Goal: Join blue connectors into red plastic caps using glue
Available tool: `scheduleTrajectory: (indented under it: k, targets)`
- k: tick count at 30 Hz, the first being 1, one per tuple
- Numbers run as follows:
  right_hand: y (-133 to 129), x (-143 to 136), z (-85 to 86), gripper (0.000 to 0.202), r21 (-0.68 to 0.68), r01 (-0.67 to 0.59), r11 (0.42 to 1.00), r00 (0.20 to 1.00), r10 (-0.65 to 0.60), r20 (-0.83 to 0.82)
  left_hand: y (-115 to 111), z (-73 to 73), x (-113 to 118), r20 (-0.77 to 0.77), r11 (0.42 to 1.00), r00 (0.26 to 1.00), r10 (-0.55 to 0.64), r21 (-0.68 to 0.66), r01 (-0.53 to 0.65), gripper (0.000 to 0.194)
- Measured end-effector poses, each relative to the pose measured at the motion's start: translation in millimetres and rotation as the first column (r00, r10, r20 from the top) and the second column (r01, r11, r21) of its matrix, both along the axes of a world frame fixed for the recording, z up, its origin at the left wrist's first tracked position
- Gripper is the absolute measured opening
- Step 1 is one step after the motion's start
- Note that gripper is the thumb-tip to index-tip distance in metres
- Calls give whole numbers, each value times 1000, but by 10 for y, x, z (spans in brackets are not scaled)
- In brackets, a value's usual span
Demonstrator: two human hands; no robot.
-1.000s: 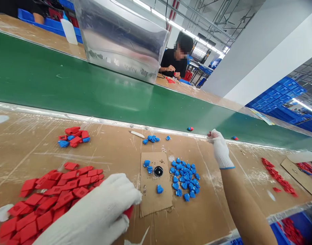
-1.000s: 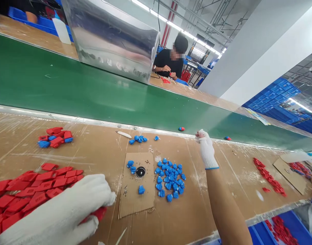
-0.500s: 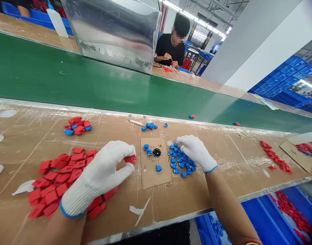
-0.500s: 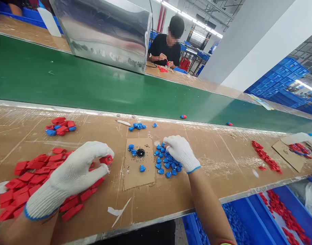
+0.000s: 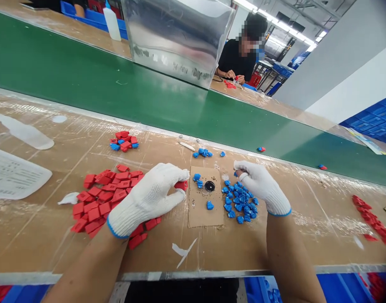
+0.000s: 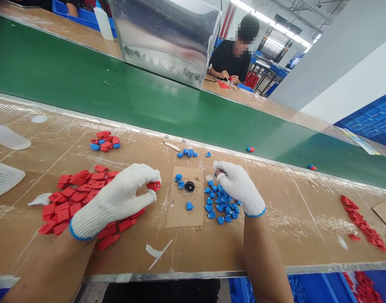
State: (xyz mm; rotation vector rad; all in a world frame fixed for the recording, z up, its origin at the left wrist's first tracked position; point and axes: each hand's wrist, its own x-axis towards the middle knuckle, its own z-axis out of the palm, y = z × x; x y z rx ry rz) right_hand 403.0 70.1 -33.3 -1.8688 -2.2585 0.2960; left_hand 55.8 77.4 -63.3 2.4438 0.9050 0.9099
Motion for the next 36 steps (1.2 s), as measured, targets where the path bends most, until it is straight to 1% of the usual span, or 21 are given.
scheduleTrajectory:
  k: [2,4,6,8,10,12,16,17,19,21,23,26,28,31,33,36]
  targets:
    - [35,-121,94,37,81,-87,993,990,95,-106,13,-12,-2,-16,1000,1000,6,-30,-6,12]
    - [78,-262,170,32,147,-181,972,958,208,-196,29,-15,-15,-26,998,999,21,-62,-23,12]
    - [111,-377,217,24,137,-266,954,927,292,-235,45,-9,-37,-33,993,998,58,-98,-61,13]
    - [123,-436,229,21,95,-324,941,902,338,-268,53,0,-60,-26,985,994,104,-133,-106,13]
    - [120,-436,205,18,74,-344,936,884,350,-311,53,10,-77,-4,974,989,149,-174,-147,13]
    - [111,-398,157,15,68,-328,942,879,331,-343,49,17,-85,15,958,982,186,-226,-178,16]
    - [100,-323,63,13,61,-316,947,882,317,-349,52,18,-88,-3,923,974,228,-317,-218,23]
    - [97,-318,53,13,60,-326,944,881,326,-343,54,18,-87,0,915,973,231,-340,-218,25]
    - [85,-330,54,15,48,-354,934,881,350,-318,56,26,-82,52,890,970,238,-413,-196,26]
    - [67,-366,71,17,23,-370,929,891,362,-275,53,51,-72,135,843,959,248,-517,-146,21]
    - [47,-416,89,18,-1,-355,935,911,346,-225,46,89,-56,239,791,929,284,-606,-86,15]
    - [27,-484,92,19,-37,-342,939,930,332,-156,36,126,-35,361,736,857,369,-676,-32,17]
    - [21,-513,81,19,-45,-366,930,926,359,-114,34,111,-25,411,715,806,426,-699,-21,19]
    - [13,-538,69,22,-7,-413,911,910,413,-41,38,43,-15,487,702,724,488,-712,5,25]
    - [6,-556,71,27,11,-449,894,894,449,5,46,-3,-7,536,690,666,519,-722,44,27]
    - [-2,-597,83,32,-10,-479,878,877,478,52,71,-39,4,594,666,589,547,-736,124,24]
